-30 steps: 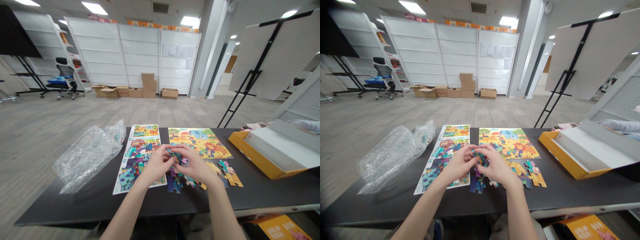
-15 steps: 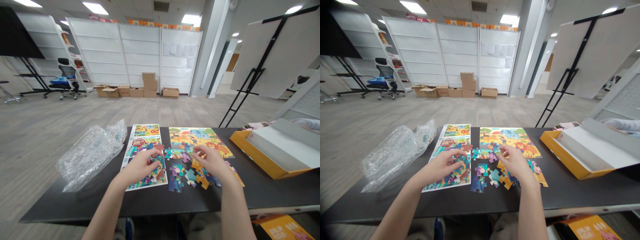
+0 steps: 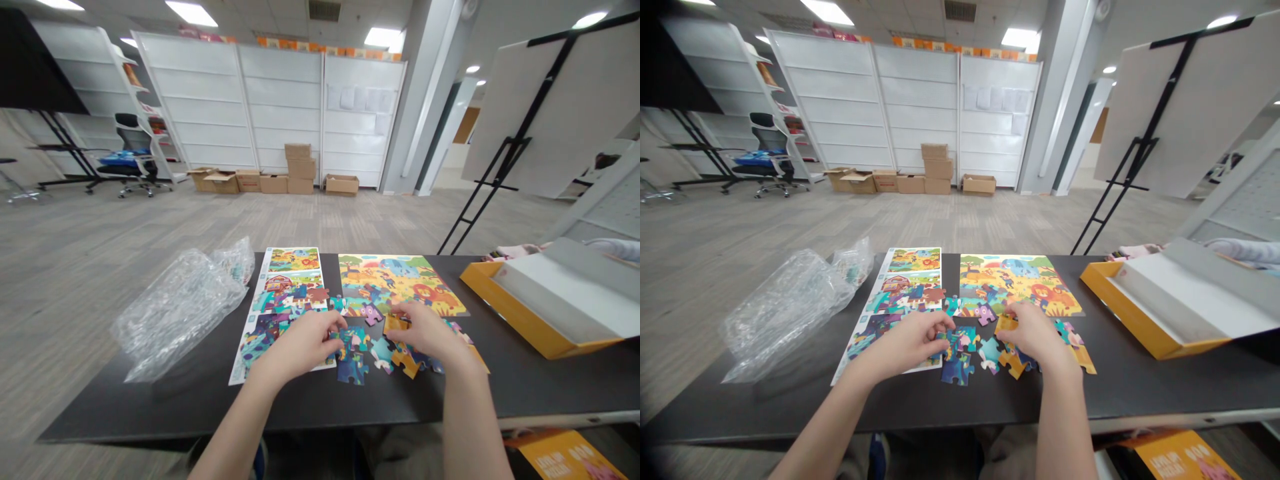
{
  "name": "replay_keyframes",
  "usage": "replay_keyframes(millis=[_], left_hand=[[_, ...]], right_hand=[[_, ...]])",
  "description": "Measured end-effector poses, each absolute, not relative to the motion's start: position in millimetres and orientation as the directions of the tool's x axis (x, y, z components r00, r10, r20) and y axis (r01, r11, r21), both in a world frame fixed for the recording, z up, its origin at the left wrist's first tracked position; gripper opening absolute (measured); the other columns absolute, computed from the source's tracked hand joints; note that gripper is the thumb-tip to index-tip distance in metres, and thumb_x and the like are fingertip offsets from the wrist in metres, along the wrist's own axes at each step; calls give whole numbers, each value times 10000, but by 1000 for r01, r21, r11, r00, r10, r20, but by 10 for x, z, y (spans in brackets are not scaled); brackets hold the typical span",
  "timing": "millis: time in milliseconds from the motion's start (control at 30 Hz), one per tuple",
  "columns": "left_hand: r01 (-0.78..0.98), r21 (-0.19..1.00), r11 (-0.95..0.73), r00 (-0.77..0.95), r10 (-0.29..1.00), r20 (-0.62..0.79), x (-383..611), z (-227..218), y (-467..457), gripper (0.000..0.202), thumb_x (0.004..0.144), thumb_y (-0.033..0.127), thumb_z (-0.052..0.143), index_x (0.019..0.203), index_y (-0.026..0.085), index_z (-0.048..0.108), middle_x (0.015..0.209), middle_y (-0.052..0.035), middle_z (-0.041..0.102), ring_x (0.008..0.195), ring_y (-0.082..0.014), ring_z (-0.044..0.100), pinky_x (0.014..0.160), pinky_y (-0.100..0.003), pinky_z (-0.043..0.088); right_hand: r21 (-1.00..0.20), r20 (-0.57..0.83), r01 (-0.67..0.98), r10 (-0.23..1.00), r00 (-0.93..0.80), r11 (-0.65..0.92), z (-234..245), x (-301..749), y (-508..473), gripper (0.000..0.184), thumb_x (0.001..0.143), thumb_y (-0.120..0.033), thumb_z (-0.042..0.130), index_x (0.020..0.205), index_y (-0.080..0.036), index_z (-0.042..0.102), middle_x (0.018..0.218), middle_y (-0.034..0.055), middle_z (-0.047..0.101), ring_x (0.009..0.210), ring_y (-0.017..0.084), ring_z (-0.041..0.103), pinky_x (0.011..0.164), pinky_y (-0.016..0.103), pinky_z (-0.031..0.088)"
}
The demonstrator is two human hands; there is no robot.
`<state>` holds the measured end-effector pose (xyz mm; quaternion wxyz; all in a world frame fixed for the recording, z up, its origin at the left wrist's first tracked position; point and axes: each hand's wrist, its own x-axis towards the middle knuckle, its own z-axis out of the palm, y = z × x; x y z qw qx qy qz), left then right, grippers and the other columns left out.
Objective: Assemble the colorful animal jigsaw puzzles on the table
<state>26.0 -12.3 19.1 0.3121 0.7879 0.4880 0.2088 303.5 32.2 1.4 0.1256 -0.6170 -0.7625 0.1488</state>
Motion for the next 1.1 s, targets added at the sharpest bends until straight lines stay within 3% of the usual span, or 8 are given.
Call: replay_keyframes(millis=[200, 300, 400, 500, 633, 900, 1100], left_hand=[[671, 662, -335, 446, 895, 1, 111, 274, -117, 282, 875, 260, 527, 1097, 219, 695, 774, -11, 682, 722, -194, 629, 655, -261, 441], [692, 648, -318, 381, 923, 46, -73, 334, -105, 303, 894, 294, 506, 1128, 217, 682, 840, -20, 690, 745, -190, 618, 692, -272, 444], [722, 647, -246, 282, 958, 50, -245, 381, -115, 332, 909, 342, 483, 1148, 200, 664, 754, -3, 632, 677, -176, 568, 653, -269, 423], [725, 661, -194, 256, 967, 3, -386, 395, -149, 358, 909, 379, 481, 1162, 196, 657, 679, 22, 564, 613, -161, 518, 605, -256, 401], [701, 695, -158, 327, 938, -117, -573, 407, -213, 356, 894, 397, 511, 1125, 182, 676, 744, -4, 620, 662, -167, 565, 630, -251, 435], [751, 656, -80, 339, 899, -278, -680, 560, -393, 352, 829, 391, 594, 1084, 193, 736, 749, -6, 676, 657, -165, 601, 594, -218, 434], [765, 637, -98, 386, 861, -331, -527, 460, -371, 334, 753, 312, 627, 1027, 165, 746, 964, -57, 751, 828, -211, 692, 721, -238, 488]], right_hand=[[-362, 51, 909, 978, -203, 208, 115, 2933, 276, 270, 670, -289, 771, 925, -201, 764, 986, 94, 720, 989, 290, 663, 846, 351, 509], [-397, 59, 895, 978, -199, 206, 144, 2904, 263, 272, 652, -240, 772, 919, -201, 738, 1024, 92, 702, 1002, 285, 654, 861, 354, 502], [-458, 74, 863, 976, -203, 214, 133, 2911, 276, 238, 680, -233, 741, 915, -207, 713, 1019, 76, 699, 966, 261, 660, 838, 343, 499], [-510, 72, 828, 970, -231, 235, 127, 2920, 292, 152, 729, -217, 676, 880, -221, 692, 972, 49, 718, 909, 240, 667, 790, 330, 495], [-553, 75, 793, 963, -257, 255, 143, 2912, 302, 80, 800, -215, 598, 840, -226, 666, 907, 37, 733, 860, 231, 678, 768, 336, 504], [-656, 227, 708, 963, -147, 262, 29, 2937, 402, 193, 841, -279, 593, 995, -210, 685, 932, 74, 753, 834, 231, 706, 766, 363, 555], [-661, 270, 695, 954, -131, 283, 29, 2904, 420, 192, 835, -295, 599, 975, -216, 704, 946, 80, 760, 838, 241, 713, 748, 373, 559]])
